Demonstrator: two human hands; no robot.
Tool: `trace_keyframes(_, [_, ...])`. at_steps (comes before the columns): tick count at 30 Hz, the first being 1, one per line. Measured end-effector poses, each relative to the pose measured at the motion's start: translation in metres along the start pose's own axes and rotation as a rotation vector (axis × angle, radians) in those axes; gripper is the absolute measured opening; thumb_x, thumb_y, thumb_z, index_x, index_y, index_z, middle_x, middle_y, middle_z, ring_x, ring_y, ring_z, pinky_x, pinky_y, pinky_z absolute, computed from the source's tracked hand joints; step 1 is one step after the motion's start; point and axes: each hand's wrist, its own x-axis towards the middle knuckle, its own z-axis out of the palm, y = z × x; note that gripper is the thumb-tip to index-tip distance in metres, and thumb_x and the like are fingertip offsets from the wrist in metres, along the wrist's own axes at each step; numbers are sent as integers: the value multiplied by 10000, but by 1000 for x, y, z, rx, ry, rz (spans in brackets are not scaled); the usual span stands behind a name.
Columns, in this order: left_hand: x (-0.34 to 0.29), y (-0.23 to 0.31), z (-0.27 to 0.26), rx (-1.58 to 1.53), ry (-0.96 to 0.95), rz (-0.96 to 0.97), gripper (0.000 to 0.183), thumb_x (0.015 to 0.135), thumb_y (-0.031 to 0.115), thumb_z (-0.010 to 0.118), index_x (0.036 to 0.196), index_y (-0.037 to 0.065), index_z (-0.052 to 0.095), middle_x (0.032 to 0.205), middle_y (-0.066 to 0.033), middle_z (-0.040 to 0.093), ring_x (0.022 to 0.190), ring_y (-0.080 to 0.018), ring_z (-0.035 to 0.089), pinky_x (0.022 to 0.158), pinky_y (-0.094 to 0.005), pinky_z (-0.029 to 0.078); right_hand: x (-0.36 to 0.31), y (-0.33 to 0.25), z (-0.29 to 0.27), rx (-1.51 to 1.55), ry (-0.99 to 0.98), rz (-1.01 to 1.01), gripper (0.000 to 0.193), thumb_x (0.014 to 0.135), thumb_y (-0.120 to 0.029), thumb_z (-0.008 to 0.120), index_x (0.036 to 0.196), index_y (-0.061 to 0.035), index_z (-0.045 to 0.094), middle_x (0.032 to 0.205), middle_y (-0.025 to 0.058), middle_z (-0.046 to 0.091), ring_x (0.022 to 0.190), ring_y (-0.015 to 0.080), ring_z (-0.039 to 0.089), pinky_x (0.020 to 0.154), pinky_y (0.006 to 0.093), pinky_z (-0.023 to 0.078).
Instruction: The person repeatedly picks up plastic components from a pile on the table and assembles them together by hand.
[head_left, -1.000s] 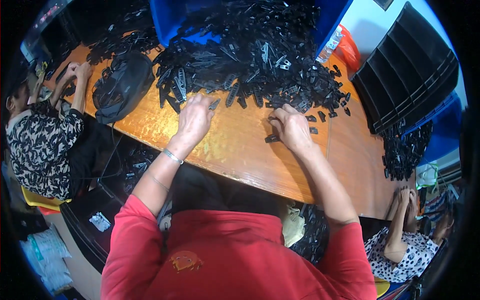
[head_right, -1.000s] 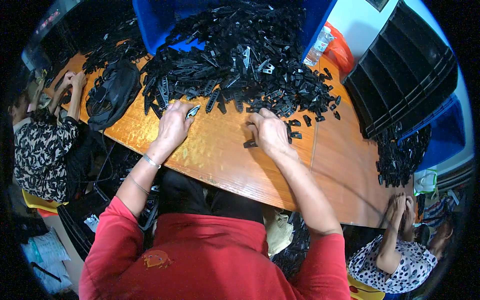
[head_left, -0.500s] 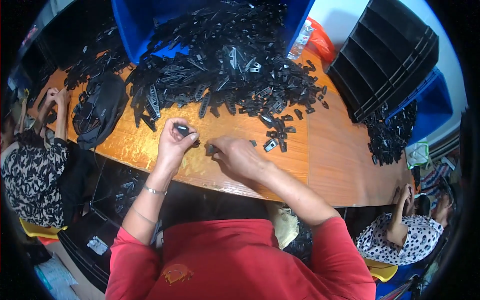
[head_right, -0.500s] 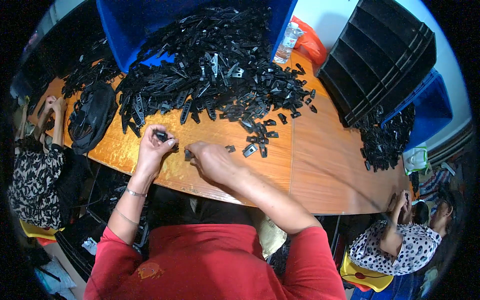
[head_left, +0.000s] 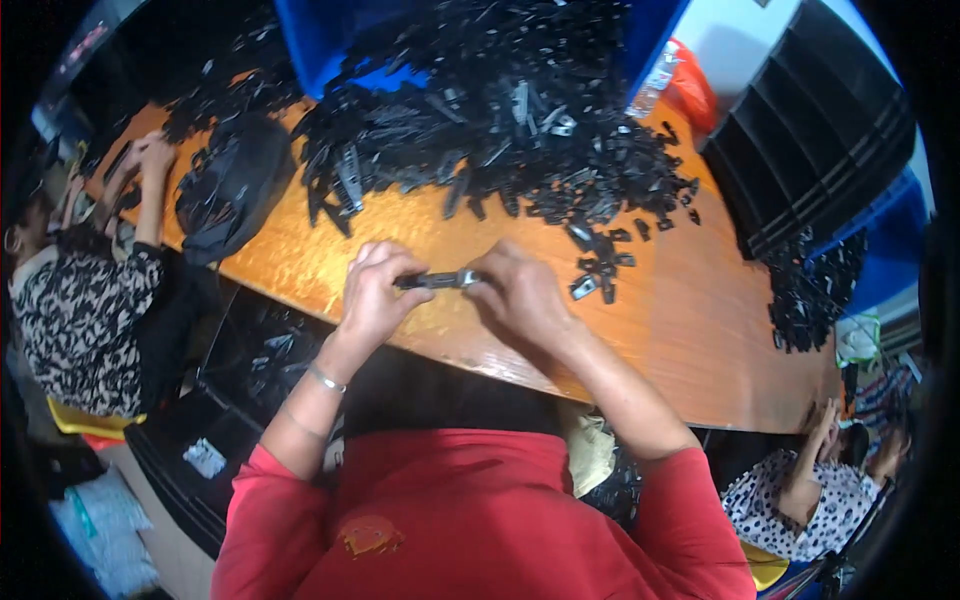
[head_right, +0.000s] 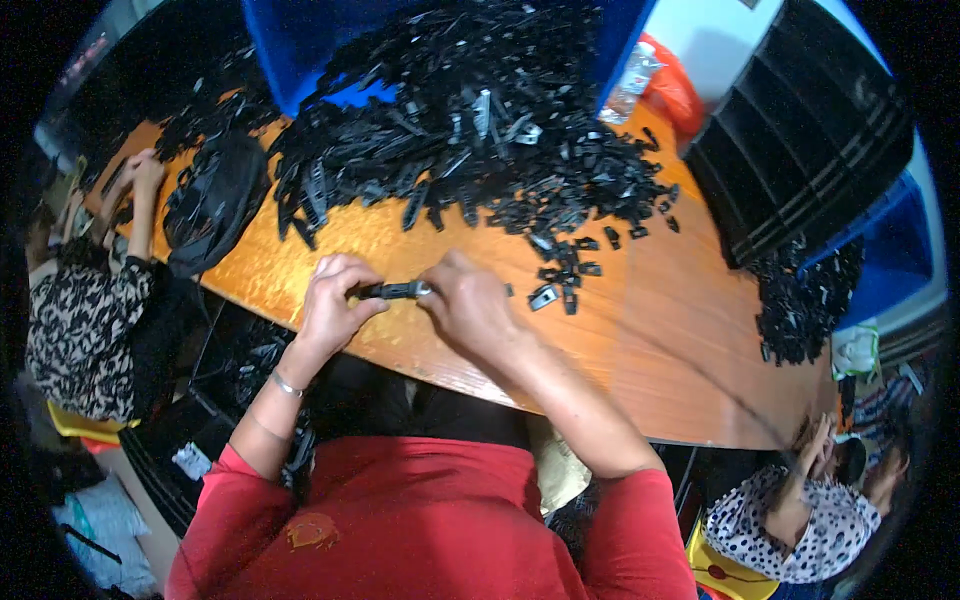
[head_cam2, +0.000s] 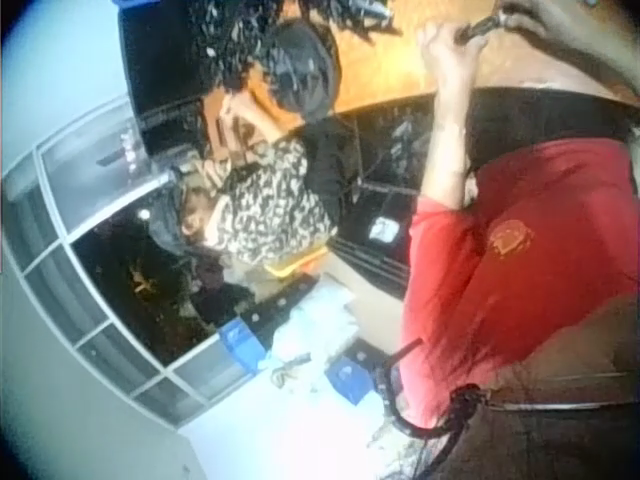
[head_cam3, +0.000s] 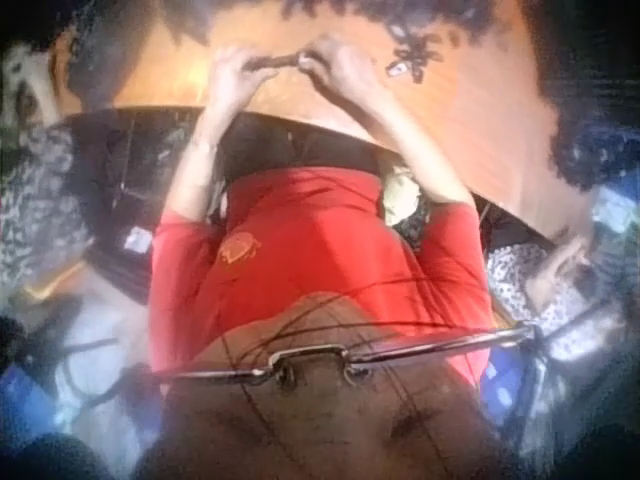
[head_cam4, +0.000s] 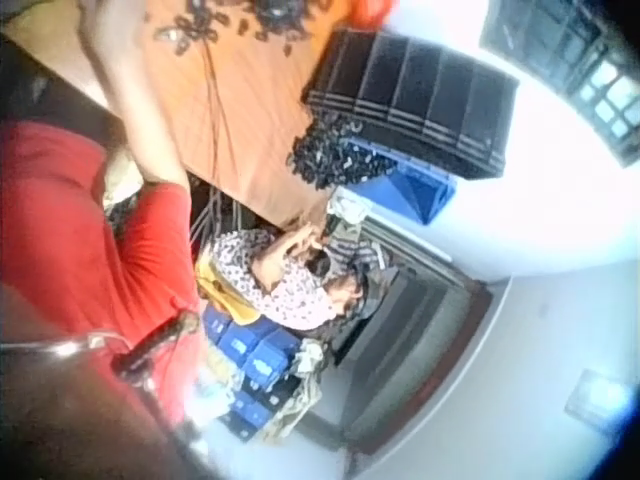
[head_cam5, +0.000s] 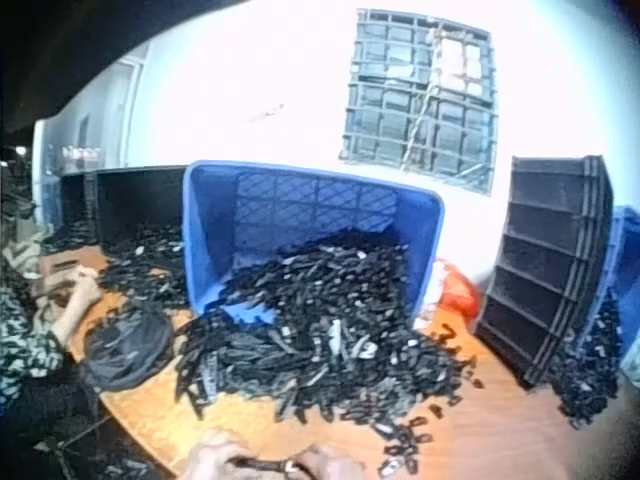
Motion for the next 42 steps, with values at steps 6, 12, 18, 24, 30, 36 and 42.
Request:
trace_keyframes(6, [-9,-4,-8,35,12,-17,285,744,113,965,1002,89,846,1056,-77,743,1079,-320,661,958,-447,519,15,-2,16,72,1,11,225,894,-142,894,1088,-41,840,980,166,716,865,408,741,756,503,594])
trace_keyframes(12, [-8,-5,-9,22,48,39,278,744,69,955,973,51,798,987,-105,735,977,-332,663,896,-440,509,20,1,24,27,-43,-62,236,872,-135,901,1074,-35,831,989,155,709,861,401,739,738,494,595])
trace_keyframes(18, [-8,-5,-7,33,23,-24,201,764,106,948,925,101,830,979,-56,722,1031,-312,661,919,-452,514,18,-3,19,-44,-93,-77,278,852,-116,916,1101,-57,809,1034,124,731,882,383,748,747,482,597])
trace_keyframes(24, [-7,1,1,49,26,-11,191,766,91,944,903,89,811,976,-59,719,1030,-314,667,911,-443,517,18,-3,26,-3,-26,-155,127,886,-95,843,968,-30,771,979,140,684,814,397,737,689,510,590])
trace_keyframes(30, [-7,-2,5,-2,99,23,211,745,51,942,888,60,788,980,-88,720,994,-337,678,891,-462,534,31,-2,43,-103,-106,-177,137,894,-107,826,999,-39,770,1009,129,692,810,400,747,685,528,594])
trace_keyframes(36, [-42,-3,-96,132,-214,-237,219,817,63,905,1000,13,796,984,-127,731,995,-380,713,901,-463,571,-9,0,-3,-63,-96,-177,164,923,-177,847,1034,-82,773,1033,132,700,884,380,751,745,494,611])
trace_keyframes(42, [-38,-21,-138,70,24,-395,236,960,25,792,1190,-25,785,1073,-152,783,1009,-282,781,923,-380,609,-35,30,-44,-244,-75,-20,156,944,-108,795,1095,-75,771,1031,163,669,981,400,736,829,521,607])
